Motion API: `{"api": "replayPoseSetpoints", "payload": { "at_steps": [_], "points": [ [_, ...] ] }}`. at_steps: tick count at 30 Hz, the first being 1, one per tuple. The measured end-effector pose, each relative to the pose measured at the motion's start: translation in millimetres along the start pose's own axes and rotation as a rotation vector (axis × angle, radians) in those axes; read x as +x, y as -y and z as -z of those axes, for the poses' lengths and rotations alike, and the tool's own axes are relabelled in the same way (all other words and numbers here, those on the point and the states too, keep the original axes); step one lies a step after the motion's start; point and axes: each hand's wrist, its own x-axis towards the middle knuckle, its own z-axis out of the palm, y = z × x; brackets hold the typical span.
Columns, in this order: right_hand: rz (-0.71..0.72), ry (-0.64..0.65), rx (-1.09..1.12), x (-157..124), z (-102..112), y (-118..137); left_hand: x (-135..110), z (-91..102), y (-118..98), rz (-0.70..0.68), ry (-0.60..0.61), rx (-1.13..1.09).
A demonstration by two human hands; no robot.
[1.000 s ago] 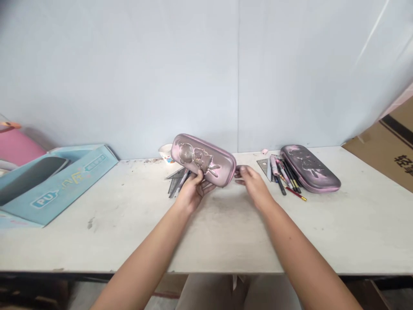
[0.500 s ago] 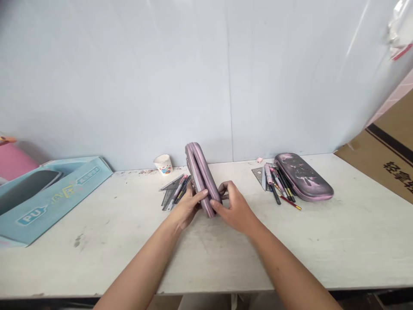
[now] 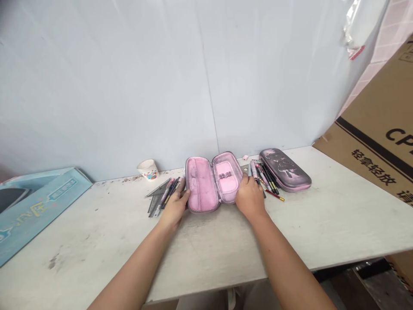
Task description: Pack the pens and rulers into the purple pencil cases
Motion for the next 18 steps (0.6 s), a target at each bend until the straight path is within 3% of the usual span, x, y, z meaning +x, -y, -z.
{"api": "replayPoseSetpoints", "payload": {
  "at_steps": [3, 7, 13, 18],
  "points": [
    [0.022, 0.021, -0.056, -2, -3, -3, 3, 3.9, 6, -0.186, -0.053, 0.404],
    [0.011, -0.002, -0.106, -1, -6, -15, -1, 0.1, 8, -0.295, 0.075, 0.754],
    [-0.091, 0.02, -0.192, 1, -3, -37, -14, -13.7, 4, -0.373, 0.202, 0.759],
    [-0.127, -0.018, -0.191, 1, 2, -40, -11, 11.8, -8, -0.447, 0.17, 0.81]
  ]
}}
